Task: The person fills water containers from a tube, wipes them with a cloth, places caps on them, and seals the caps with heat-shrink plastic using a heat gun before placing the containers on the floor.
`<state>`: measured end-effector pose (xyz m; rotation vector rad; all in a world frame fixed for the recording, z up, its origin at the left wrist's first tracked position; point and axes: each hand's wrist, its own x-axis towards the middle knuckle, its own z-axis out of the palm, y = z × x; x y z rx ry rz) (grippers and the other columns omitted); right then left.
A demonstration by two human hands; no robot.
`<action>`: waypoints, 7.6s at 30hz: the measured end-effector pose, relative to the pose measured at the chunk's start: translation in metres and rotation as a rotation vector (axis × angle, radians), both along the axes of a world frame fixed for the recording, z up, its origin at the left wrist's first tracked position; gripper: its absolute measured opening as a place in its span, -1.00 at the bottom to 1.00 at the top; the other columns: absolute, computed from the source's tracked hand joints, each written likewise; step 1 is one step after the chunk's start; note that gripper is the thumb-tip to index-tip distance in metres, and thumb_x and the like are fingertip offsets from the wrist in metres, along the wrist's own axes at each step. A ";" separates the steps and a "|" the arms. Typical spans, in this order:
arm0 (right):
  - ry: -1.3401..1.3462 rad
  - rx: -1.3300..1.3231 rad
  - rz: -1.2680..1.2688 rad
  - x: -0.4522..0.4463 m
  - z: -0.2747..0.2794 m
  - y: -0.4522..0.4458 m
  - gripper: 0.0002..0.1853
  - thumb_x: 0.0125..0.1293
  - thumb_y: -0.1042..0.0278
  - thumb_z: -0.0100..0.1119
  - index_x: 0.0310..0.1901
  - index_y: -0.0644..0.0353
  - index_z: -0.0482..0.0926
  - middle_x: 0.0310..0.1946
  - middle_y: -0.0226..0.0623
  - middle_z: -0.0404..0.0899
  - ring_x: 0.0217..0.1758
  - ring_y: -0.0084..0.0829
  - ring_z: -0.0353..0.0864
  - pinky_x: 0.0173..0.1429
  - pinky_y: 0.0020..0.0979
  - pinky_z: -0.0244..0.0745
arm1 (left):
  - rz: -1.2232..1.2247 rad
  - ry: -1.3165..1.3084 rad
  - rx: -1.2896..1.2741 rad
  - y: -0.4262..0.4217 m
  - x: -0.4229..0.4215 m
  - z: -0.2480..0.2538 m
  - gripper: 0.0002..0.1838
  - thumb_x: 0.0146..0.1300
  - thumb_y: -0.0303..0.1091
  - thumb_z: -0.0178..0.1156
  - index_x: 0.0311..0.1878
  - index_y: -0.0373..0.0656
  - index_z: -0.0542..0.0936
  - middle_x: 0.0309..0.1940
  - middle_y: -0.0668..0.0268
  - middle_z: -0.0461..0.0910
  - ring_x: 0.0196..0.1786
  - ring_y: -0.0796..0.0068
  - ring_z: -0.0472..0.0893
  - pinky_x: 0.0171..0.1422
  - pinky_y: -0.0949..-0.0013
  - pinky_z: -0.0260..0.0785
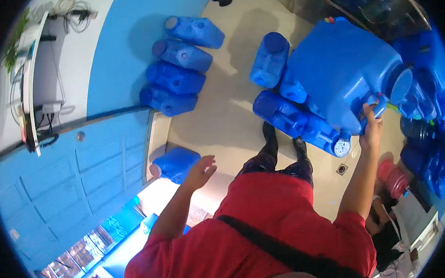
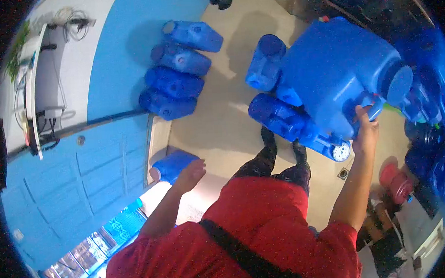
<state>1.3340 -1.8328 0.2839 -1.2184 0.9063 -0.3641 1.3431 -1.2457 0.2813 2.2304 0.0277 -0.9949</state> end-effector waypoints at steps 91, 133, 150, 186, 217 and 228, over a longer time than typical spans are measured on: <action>1.174 -0.454 1.071 -0.195 -0.108 0.084 -0.52 0.30 0.00 0.18 0.10 0.17 0.61 0.00 -0.01 0.69 0.14 -0.04 0.66 0.25 -0.11 0.53 | -0.118 -0.616 0.461 0.218 0.180 -0.206 -0.10 0.18 -0.04 0.42 0.40 -0.46 0.28 0.31 -0.22 0.40 0.41 -0.24 0.33 0.52 -0.06 0.19; 0.381 -0.604 0.414 0.311 -0.463 -0.263 -0.29 0.23 0.10 0.40 0.33 0.35 0.45 0.19 -0.03 0.59 0.07 -0.03 0.62 0.15 0.02 0.54 | 0.991 0.766 0.302 -0.088 -0.317 0.042 -0.33 0.45 -0.04 0.24 0.48 -0.13 0.26 0.22 0.19 0.59 0.25 0.33 0.56 0.30 0.16 0.42; -0.174 -1.321 0.983 0.225 0.024 0.001 -0.35 0.41 0.11 0.26 0.40 0.31 0.38 0.24 0.19 0.54 0.27 0.04 0.57 0.33 -0.14 0.41 | 1.021 0.164 0.174 -0.190 -0.405 0.050 -0.39 0.41 -0.12 0.25 0.41 -0.20 0.36 0.17 0.07 0.62 0.20 0.22 0.63 0.32 0.18 0.45; -3.280 -0.078 0.836 -0.495 0.453 0.409 -0.84 0.35 0.31 0.03 -0.15 0.02 0.61 -0.06 -0.18 0.59 0.11 -0.25 0.57 0.46 0.12 0.22 | 1.840 -1.086 -0.395 -0.272 -0.675 0.434 0.14 0.29 0.66 -0.38 0.39 -0.34 0.38 0.21 -0.06 0.55 0.31 0.07 0.53 0.42 0.08 0.36; -0.926 0.419 2.537 -0.324 0.221 0.493 -0.39 0.54 -0.10 -0.11 0.39 0.22 0.37 0.35 -0.15 0.39 0.26 -0.26 0.49 0.17 -0.26 0.52 | 1.260 -1.551 0.843 -0.181 -0.511 0.286 -0.70 0.36 -0.55 0.26 0.11 -0.30 0.48 0.03 0.17 0.57 0.07 0.34 0.58 0.18 0.32 0.40; -1.062 0.201 2.535 -0.317 0.214 0.519 -0.22 0.42 -0.24 0.06 0.45 0.18 0.24 0.42 -0.04 0.26 0.36 -0.10 0.44 0.17 -0.19 0.57 | 1.113 -1.493 0.970 -0.144 -0.497 0.283 -0.68 0.36 -0.52 0.30 0.12 -0.28 0.49 0.01 0.21 0.57 0.01 0.41 0.59 0.12 0.38 0.42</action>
